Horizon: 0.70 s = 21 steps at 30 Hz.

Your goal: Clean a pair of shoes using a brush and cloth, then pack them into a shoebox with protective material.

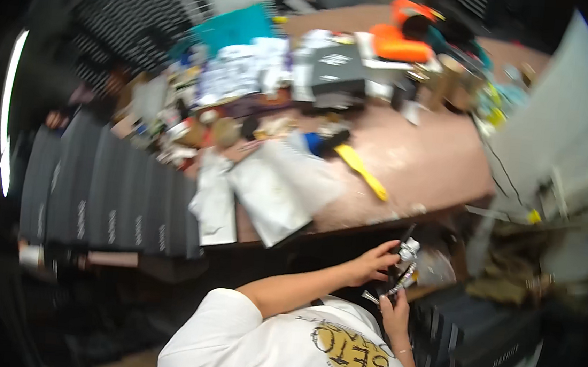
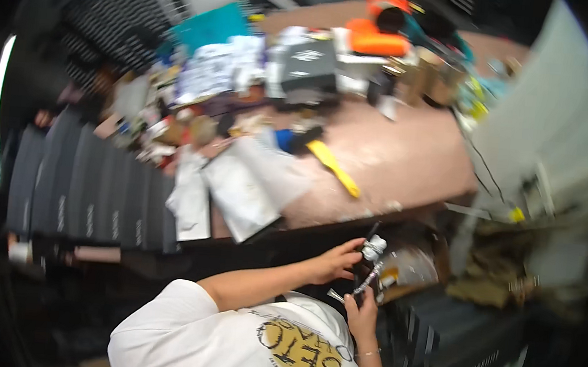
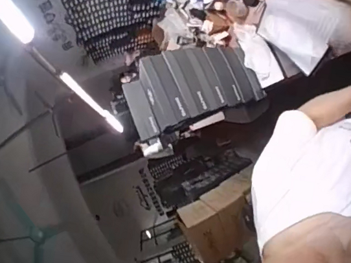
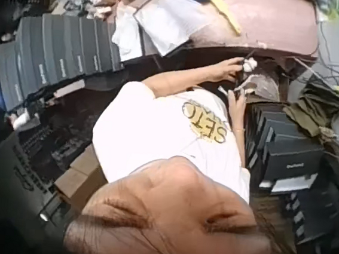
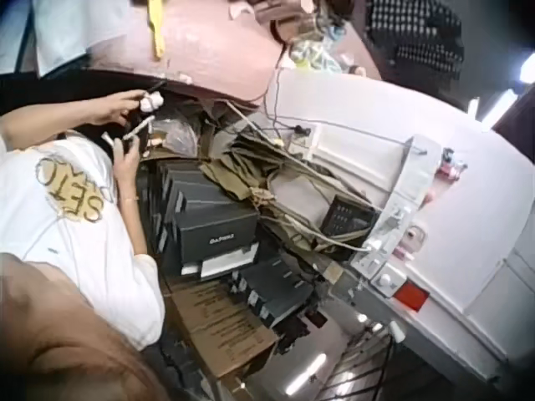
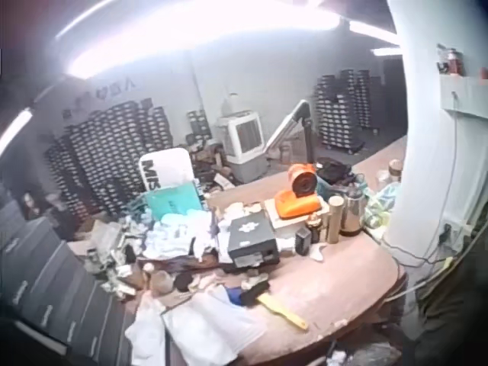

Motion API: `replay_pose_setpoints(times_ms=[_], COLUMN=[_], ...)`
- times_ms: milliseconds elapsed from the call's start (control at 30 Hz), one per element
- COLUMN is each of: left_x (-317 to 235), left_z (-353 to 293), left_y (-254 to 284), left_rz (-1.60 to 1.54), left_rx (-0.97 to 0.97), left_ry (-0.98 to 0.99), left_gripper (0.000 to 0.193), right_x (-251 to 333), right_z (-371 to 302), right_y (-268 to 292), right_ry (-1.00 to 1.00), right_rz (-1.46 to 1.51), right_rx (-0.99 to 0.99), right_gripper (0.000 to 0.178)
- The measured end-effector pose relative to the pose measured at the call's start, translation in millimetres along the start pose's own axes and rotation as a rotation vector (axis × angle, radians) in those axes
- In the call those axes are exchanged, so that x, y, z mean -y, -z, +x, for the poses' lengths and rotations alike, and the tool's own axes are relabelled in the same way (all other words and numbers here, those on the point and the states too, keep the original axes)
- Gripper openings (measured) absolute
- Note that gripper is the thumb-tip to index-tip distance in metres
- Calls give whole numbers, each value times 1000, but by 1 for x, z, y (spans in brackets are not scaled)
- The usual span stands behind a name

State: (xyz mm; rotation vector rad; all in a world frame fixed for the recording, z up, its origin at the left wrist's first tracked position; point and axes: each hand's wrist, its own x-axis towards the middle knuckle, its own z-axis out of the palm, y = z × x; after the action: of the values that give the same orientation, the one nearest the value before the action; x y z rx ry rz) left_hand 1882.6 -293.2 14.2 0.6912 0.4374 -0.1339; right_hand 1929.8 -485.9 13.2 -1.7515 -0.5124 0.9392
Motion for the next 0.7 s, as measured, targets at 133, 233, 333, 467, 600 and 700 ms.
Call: replay_pose_setpoints(times_ms=[133, 233, 333, 467, 600, 700], left_x=[-40, -69, -121, -217, -277, -265], left_z=[-76, -139, -209, -267, -254, -235], left_y=[27, 78, 172, 285, 347, 411], left_rz=[-138, 373, 764, 1101, 1450, 1548], left_rx=[-75, -165, -663, -1184, -1210, -1170], left_ry=[-332, -507, -550, -512, -118, 90], left_gripper=[76, 76, 72, 51, 54, 54], right_x=[80, 112, 139, 133, 142, 144], right_z=[49, 77, 79, 88, 94, 91], right_y=[-50, -101, -154, -213, -248, -251], right_ry=[145, 229, -76, -249, -321, -355], right_rz=[286, -4, 423, 895, 1316, 1391], right_rx=[265, 607, 734, 852, 970, 1004], right_gripper=[103, 96, 87, 73, 57, 60])
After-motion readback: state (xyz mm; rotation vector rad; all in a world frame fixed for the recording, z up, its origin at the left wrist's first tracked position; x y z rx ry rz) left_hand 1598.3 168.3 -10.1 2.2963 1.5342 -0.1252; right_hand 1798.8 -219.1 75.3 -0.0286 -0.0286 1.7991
